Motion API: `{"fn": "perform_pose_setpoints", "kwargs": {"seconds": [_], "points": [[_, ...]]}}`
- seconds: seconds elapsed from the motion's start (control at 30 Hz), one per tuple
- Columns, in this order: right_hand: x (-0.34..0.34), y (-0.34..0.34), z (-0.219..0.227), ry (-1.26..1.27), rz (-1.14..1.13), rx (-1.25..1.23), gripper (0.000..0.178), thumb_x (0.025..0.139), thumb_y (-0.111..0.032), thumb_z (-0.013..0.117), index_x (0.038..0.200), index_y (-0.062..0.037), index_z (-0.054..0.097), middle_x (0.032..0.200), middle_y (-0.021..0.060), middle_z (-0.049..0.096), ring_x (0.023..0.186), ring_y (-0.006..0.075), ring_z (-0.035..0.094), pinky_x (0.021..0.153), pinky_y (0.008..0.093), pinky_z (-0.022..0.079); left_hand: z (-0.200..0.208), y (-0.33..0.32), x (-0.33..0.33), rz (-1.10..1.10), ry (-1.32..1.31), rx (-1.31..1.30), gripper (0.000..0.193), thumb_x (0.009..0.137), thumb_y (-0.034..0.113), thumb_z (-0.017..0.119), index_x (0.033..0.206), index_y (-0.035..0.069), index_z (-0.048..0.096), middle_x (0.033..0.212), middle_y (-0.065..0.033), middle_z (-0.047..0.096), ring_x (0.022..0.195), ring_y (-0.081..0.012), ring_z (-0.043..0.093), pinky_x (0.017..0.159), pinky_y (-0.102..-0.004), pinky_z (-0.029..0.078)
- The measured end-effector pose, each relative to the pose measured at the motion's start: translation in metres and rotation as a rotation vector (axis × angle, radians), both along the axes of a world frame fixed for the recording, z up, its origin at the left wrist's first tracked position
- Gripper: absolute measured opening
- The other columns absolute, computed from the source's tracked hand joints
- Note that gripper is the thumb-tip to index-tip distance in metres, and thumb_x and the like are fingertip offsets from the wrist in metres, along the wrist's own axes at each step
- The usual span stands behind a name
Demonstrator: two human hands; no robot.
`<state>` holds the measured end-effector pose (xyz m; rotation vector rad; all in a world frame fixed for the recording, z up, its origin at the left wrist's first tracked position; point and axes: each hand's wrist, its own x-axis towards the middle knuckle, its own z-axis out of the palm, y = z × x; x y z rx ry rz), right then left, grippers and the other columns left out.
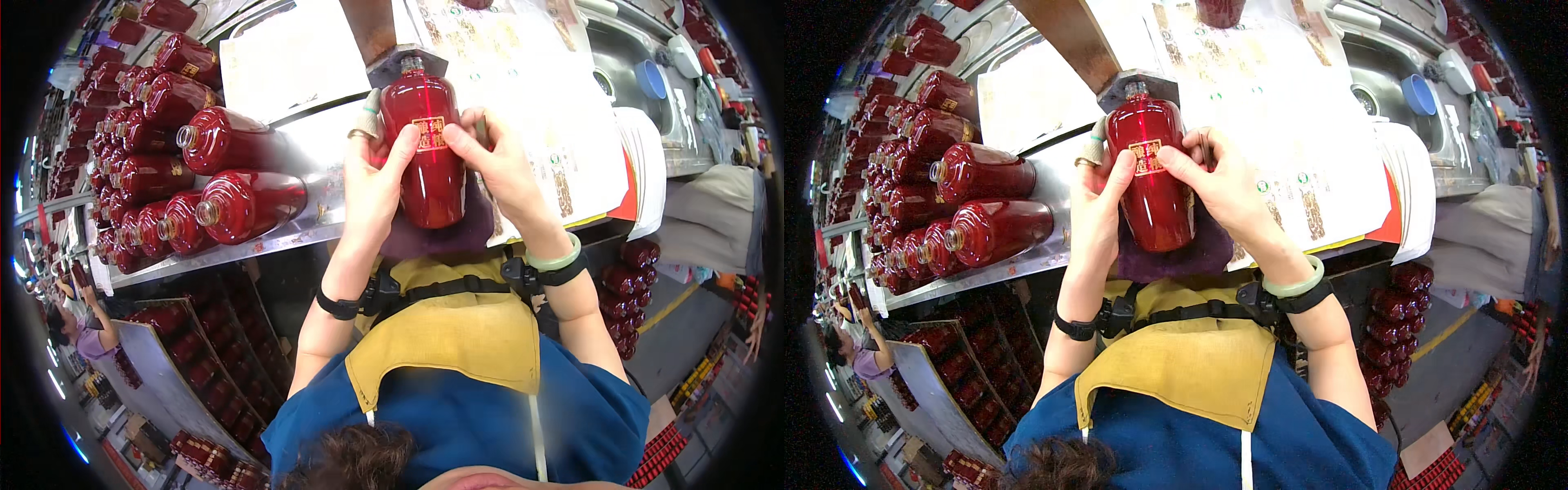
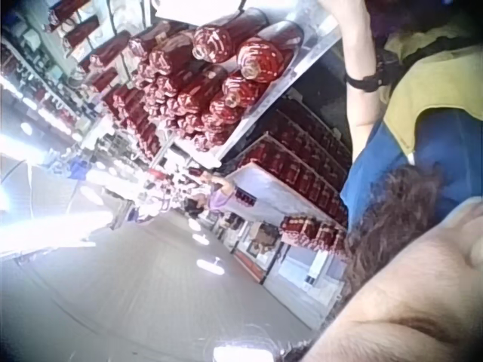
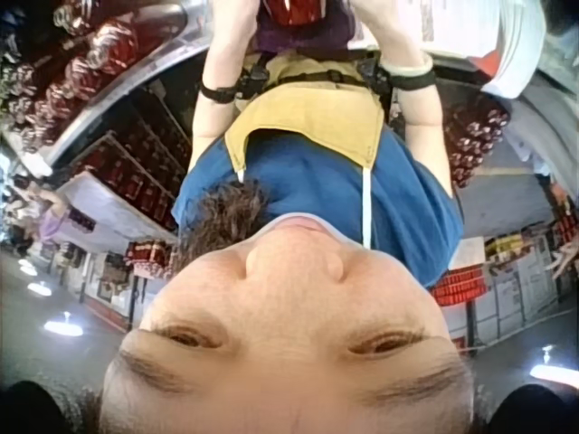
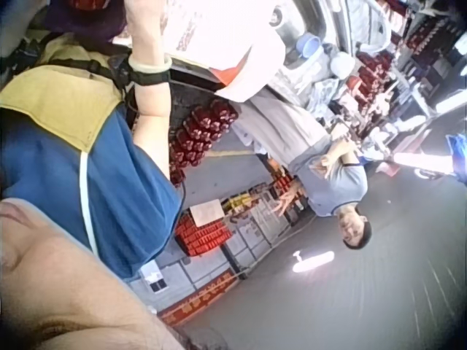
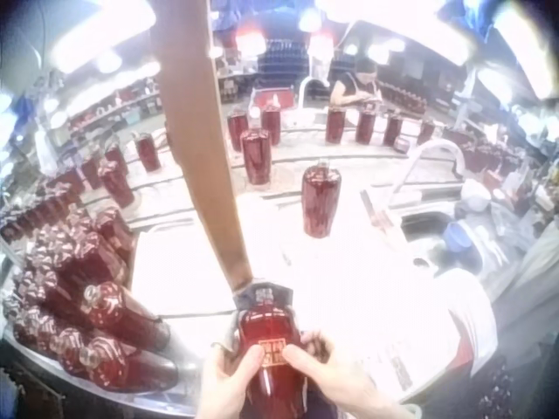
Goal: Manually applying decorative labels and seals to red liquor bottles at a factory workstation.
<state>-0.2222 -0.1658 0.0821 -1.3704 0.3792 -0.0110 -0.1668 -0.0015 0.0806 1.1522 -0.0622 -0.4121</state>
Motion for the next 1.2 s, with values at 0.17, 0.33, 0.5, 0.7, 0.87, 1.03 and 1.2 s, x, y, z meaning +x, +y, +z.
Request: {"fn": "perform_pose_setpoints", "kwargs": {"seconds": [0.17,0.33,0.5,0.7,0.87,1.03,1.2], "points": [[0.002,0.004,-0.001,0.016,-0.031,-0.043,0.034,0.090,-0.028,0.083,0.102,-0.0056,0.060,0.083,-0.0071,0.046,0.076,0.0037,0.042,0.068,0.0203,0.038,0.001,0.001,0.001,0.013,0.000,0.016,0.068,0.099,0.010,0.070,0.155,-0.004,0.034,0.139,-0.0160,0.059,0.124,-0.0198,0.060,0.105,-0.0348,0.051],[0.002,0.005,-0.003,-0.001,-0.044,-0.041,0.034,0.089,-0.028,0.084,0.101,-0.0054,0.061,0.083,-0.0070,0.046,0.075,0.0037,0.042,0.068,0.0202,0.038,-0.001,0.003,0.002,0.001,-0.003,0.024,0.068,0.099,0.010,0.070,0.155,-0.004,0.034,0.139,-0.0158,0.059,0.123,-0.0195,0.060,0.104,-0.0345,0.051],[0.002,0.005,-0.003,0.000,-0.044,-0.057,0.034,0.089,-0.028,0.084,0.101,-0.0052,0.061,0.083,-0.0071,0.046,0.075,0.0036,0.042,0.067,0.0202,0.038,-0.001,0.002,0.000,0.013,0.010,0.045,0.067,0.099,0.010,0.069,0.155,-0.004,0.034,0.139,-0.0155,0.059,0.123,-0.0190,0.060,0.104,-0.0340,0.051],[0.003,0.004,-0.004,0.008,-0.045,-0.038,0.034,0.089,-0.028,0.084,0.101,-0.0052,0.062,0.083,-0.0071,0.046,0.075,0.0035,0.042,0.067,0.0201,0.038,-0.003,0.001,0.001,0.016,-0.023,0.029,0.066,0.100,0.011,0.069,0.155,-0.003,0.035,0.139,-0.0157,0.059,0.122,-0.0193,0.060,0.104,-0.0339,0.051],[0.002,0.004,-0.005,-0.017,-0.036,-0.084,0.034,0.091,-0.030,0.082,0.103,-0.0051,0.061,0.083,-0.0071,0.047,0.076,0.0037,0.043,0.069,0.0203,0.040,-0.002,0.001,-0.001,0.019,-0.018,0.024,0.067,0.099,0.012,0.069,0.155,-0.004,0.034,0.138,-0.0159,0.059,0.123,-0.0204,0.060,0.104,-0.0346,0.051],[0.008,-0.017,0.015,-0.203,-0.027,-0.384,0.029,0.096,-0.015,0.071,0.120,-0.0024,0.063,0.088,0.0018,0.058,0.083,0.0132,0.056,0.075,0.0263,0.047,0.002,0.001,-0.005,-0.018,-0.087,0.107,0.073,0.095,0.011,0.075,0.153,-0.005,0.034,0.137,-0.0169,0.059,0.123,-0.0210,0.061,0.104,-0.0356,0.052],[0.027,-0.016,0.066,-0.594,0.247,-0.890,0.041,0.090,0.004,0.062,0.130,-0.0023,0.066,0.099,0.0173,0.066,0.093,0.0353,0.063,0.086,0.0397,0.053,0.000,0.000,-0.011,-0.008,-0.144,0.150,0.077,0.093,0.004,0.074,0.155,-0.005,0.029,0.144,-0.0170,0.054,0.128,-0.0208,0.058,0.107,-0.0369,0.050]]}}
